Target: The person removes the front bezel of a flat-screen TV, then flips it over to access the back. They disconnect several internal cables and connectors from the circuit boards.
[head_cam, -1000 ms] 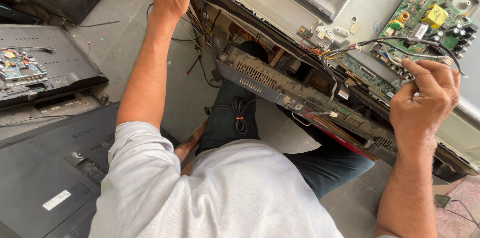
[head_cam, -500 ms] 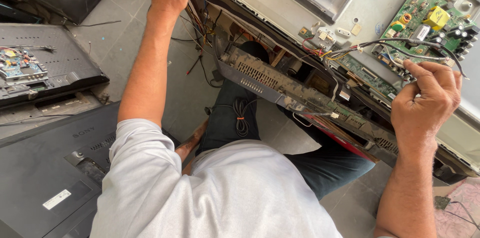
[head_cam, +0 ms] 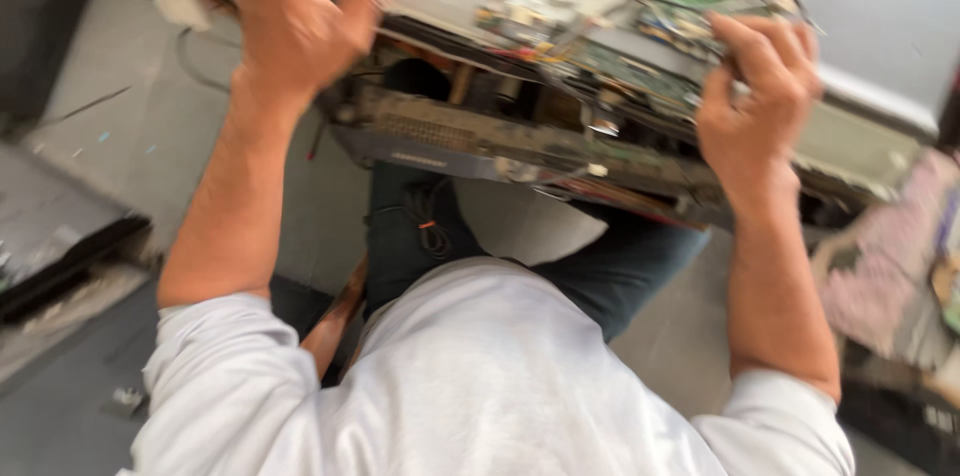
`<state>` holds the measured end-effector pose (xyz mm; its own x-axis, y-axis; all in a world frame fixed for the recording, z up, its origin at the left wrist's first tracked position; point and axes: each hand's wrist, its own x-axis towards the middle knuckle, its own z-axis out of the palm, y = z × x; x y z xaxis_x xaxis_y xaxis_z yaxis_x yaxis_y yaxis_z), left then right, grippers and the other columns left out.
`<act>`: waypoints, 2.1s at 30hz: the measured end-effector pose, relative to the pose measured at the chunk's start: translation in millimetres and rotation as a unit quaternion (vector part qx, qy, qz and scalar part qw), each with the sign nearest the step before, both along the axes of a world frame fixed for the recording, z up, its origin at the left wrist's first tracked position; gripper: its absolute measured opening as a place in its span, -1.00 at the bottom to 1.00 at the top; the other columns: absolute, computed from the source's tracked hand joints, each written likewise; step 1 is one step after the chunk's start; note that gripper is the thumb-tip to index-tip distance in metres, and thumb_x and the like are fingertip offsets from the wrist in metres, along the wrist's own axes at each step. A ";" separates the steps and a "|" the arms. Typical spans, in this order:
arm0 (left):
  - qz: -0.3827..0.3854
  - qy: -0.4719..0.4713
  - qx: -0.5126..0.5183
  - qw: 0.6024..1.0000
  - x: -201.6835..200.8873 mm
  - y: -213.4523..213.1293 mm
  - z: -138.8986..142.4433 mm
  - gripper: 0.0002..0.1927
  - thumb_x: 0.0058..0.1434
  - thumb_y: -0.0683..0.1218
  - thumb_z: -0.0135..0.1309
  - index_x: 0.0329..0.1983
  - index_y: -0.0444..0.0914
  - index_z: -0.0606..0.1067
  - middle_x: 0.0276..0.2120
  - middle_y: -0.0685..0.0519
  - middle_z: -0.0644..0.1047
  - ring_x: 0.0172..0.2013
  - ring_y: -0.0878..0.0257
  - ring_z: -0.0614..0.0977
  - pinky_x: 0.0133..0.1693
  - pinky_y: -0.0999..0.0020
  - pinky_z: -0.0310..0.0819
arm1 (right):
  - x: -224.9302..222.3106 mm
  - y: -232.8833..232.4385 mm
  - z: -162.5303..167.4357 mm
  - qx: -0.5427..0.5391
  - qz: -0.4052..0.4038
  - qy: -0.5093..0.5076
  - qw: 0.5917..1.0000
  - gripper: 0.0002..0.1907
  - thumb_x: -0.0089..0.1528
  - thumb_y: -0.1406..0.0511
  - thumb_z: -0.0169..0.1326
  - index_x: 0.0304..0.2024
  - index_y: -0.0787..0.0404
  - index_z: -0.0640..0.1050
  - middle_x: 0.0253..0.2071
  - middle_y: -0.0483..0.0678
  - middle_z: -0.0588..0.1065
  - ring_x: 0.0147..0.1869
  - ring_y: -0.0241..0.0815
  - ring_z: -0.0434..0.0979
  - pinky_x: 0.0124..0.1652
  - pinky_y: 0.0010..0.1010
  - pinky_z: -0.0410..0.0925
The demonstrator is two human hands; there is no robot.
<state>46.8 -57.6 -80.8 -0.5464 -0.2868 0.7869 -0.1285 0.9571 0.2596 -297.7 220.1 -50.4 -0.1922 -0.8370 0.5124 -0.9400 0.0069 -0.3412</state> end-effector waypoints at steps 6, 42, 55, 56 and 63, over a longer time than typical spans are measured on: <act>-0.143 -0.104 -0.056 0.983 -109.1 67.2 27.7 -0.55 0.38 0.15 0.31 0.16 -0.21 0.56 0.30 -0.17 0.28 0.37 -0.10 0.26 0.32 -0.07 0.13 | -8.8 10.1 1.1 -0.003 0.013 -0.011 1.000 -0.72 0.36 0.64 0.10 0.08 0.38 0.61 -0.01 0.04 0.54 0.06 -0.07 0.50 -0.06 -0.34 0.42; -0.164 -0.163 0.041 0.972 -206.2 82.4 7.1 -0.77 0.38 0.07 0.27 -0.17 -0.18 0.66 -0.47 0.07 0.58 -0.38 0.17 0.62 -0.33 0.12 0.42 | -46.3 14.0 29.5 0.021 0.074 -0.064 0.995 -0.89 0.42 0.59 0.21 -0.07 0.36 0.64 -0.18 0.05 0.59 -0.19 -0.26 0.59 -0.26 -0.52 0.47; -0.176 -0.254 0.007 0.951 -224.1 65.1 2.9 -0.77 0.49 0.01 0.13 -0.17 -0.24 0.60 -0.56 0.08 0.55 -0.59 0.28 0.60 -0.54 0.37 0.51 | -65.5 19.4 33.6 0.037 0.035 -0.044 0.998 -0.90 0.44 0.57 0.17 -0.09 0.36 0.64 -0.22 0.01 0.61 -0.28 -0.35 0.57 -0.36 -0.60 0.42; -0.158 -0.243 -0.087 0.953 -224.6 64.7 3.1 -0.78 0.48 0.01 0.11 -0.15 -0.23 0.59 -0.53 0.11 0.56 -0.58 0.29 0.60 -0.55 0.41 0.51 | -69.0 24.6 35.1 0.028 0.042 -0.034 0.998 -0.90 0.43 0.59 0.16 -0.09 0.39 0.64 -0.21 0.02 0.61 -0.26 -0.35 0.58 -0.33 -0.60 0.44; -0.215 -0.309 0.093 0.922 -214.3 42.9 -4.6 -0.72 0.55 0.07 0.03 0.07 -0.20 0.56 -0.49 0.05 0.55 -0.61 0.20 0.55 -0.62 0.30 0.40 | -69.4 46.6 40.0 0.046 -0.010 -0.059 0.997 -0.93 0.45 0.57 0.26 -0.16 0.44 0.65 -0.32 0.02 0.59 -0.30 -0.32 0.53 -0.30 -0.54 0.37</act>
<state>-167.5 -14.7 -85.4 -0.9684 -0.0376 0.2465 0.0743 0.9002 0.4291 -367.1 266.7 -10.4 -0.2630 -0.8746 0.4073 -0.8926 0.0604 -0.4467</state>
